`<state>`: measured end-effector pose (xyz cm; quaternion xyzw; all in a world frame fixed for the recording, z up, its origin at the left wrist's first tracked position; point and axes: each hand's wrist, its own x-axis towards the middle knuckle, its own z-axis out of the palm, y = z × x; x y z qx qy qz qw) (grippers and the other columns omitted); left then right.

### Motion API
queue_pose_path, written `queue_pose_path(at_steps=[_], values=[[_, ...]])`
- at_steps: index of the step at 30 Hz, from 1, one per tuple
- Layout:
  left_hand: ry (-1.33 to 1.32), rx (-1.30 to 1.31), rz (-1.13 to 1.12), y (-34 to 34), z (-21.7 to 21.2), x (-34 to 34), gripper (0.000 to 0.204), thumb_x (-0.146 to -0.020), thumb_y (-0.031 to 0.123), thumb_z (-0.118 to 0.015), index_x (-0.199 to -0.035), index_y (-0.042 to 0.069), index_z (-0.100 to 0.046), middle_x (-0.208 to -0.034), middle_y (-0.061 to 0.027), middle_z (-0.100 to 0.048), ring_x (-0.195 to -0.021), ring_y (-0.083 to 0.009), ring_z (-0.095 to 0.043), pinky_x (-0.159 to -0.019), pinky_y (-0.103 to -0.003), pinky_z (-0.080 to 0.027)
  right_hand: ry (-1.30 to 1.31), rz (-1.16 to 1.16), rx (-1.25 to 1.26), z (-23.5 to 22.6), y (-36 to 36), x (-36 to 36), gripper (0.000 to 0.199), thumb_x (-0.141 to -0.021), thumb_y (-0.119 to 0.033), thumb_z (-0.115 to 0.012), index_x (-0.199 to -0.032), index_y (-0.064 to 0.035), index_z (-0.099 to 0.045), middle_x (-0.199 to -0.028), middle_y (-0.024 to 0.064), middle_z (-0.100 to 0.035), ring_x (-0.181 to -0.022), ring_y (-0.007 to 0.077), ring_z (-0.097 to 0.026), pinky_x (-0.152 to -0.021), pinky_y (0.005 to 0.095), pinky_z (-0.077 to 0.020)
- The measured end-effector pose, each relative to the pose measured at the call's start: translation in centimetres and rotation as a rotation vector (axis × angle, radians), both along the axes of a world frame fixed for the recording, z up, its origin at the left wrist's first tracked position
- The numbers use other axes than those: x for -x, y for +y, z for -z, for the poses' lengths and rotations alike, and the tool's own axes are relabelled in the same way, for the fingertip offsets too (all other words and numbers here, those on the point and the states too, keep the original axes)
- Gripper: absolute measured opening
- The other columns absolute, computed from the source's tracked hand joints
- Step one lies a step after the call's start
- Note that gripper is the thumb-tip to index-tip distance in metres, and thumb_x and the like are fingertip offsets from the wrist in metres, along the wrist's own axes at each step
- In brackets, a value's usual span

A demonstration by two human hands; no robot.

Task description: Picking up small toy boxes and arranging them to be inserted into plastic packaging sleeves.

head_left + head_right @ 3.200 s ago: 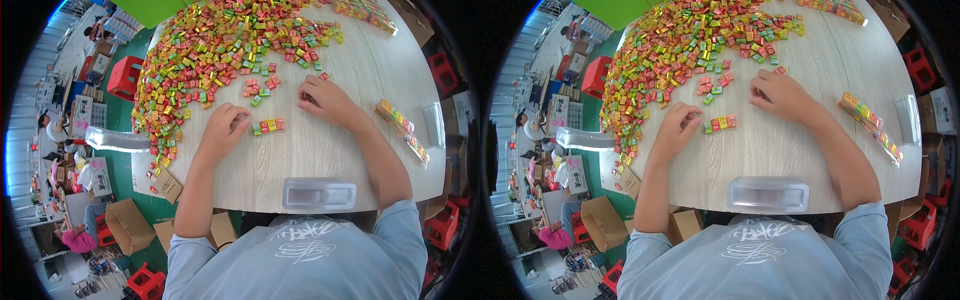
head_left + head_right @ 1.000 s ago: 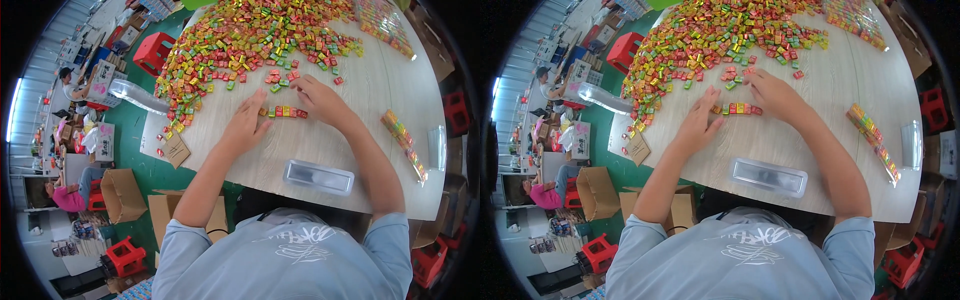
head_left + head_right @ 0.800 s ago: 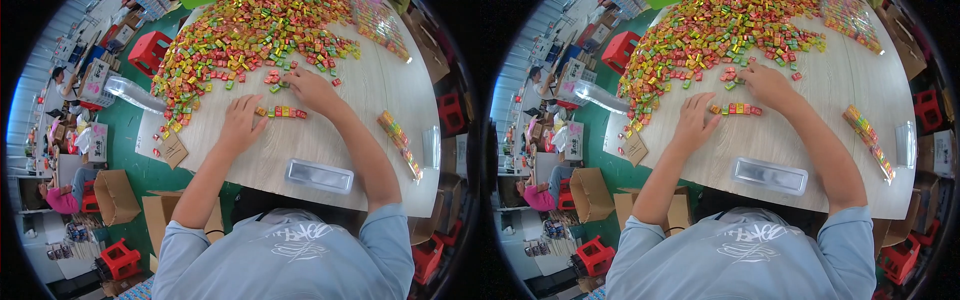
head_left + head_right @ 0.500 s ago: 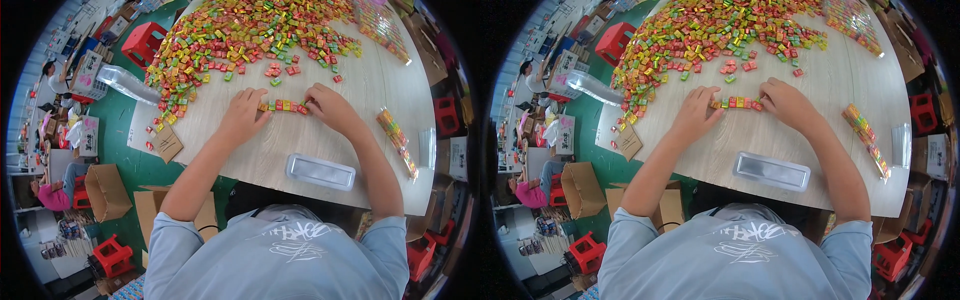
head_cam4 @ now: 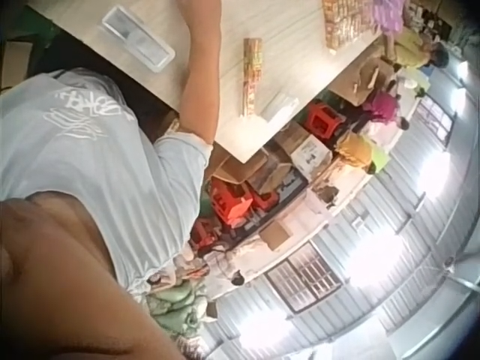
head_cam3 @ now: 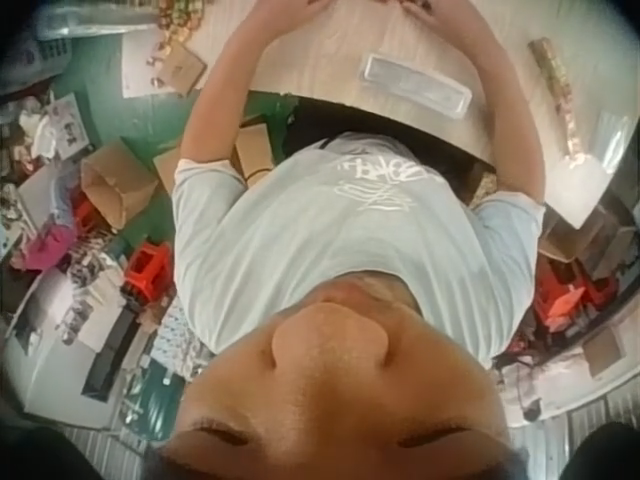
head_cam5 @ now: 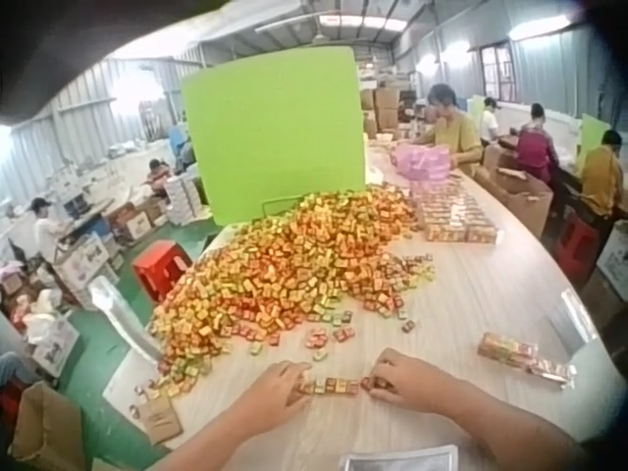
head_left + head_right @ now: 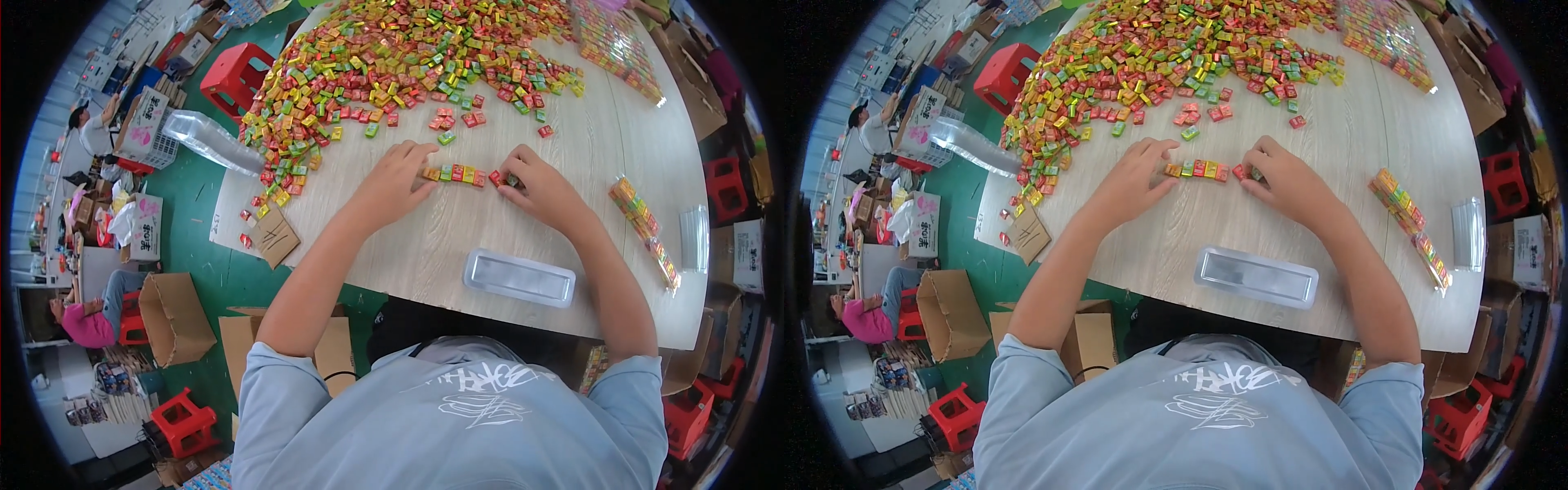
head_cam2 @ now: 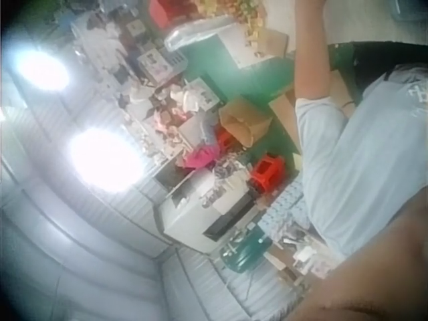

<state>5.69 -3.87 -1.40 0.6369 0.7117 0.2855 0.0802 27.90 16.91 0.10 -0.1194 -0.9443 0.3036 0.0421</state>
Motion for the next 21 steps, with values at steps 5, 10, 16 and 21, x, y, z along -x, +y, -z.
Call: queue_pose_path(at_steps=[5, 10, 16, 21], values=[[-0.154, 0.094, -0.06, 0.1, -0.3, -0.9, 0.054, -0.092, 0.015, -0.075, -0.14, 0.004, -0.052, -0.113, -0.0143, -0.059, -0.102, -0.0308, -0.06, -0.092, -0.04, -0.052, 0.035, 0.009, -0.028, 0.3, -0.6, 0.4, 0.021, -0.096, -0.013, -0.072, -0.108, -0.0027, -0.058, -0.117, 0.0124, -0.054, -0.089, 0.0281, -0.066, -0.081, 0.0387, -0.0557], [-0.096, 0.011, -0.066, 0.8, 0.9, -0.9, 0.053, -0.092, 0.011, -0.075, -0.14, 0.006, -0.053, -0.109, -0.0116, -0.058, -0.095, -0.0264, -0.06, -0.087, -0.037, -0.054, 0.056, -0.009, 0.011, 0.3, -0.9, 0.5, 0.026, -0.095, -0.012, -0.072, -0.114, -0.0035, -0.057, -0.118, 0.0124, -0.054, -0.091, 0.0286, -0.067, -0.082, 0.0389, -0.0563], [-0.076, -0.01, 0.009, 0.7, 0.3, -0.7, 0.052, -0.09, 0.003, -0.071, -0.139, 0.005, -0.053, -0.112, -0.0132, -0.059, -0.103, -0.028, -0.062, -0.094, -0.04, -0.053, 0.072, -0.019, 0.015, 0.3, -0.8, 0.5, 0.038, -0.094, -0.012, -0.072, -0.129, -0.005, -0.058, -0.125, 0.0128, -0.055, -0.097, 0.0299, -0.069, -0.085, 0.0398, -0.0571], [-0.079, -0.016, 0.04, 1.1, 0.2, -1.3, 0.052, -0.09, 0.0, -0.07, -0.14, 0.004, -0.053, -0.117, -0.0143, -0.06, -0.113, -0.0283, -0.062, -0.099, -0.039, -0.053, 0.094, -0.022, -0.044, 0.7, -1.0, 1.1, 0.043, -0.093, -0.012, -0.073, -0.134, -0.0058, -0.059, -0.126, 0.0141, -0.057, -0.101, 0.0317, -0.069, -0.087, 0.0405, -0.0567]])
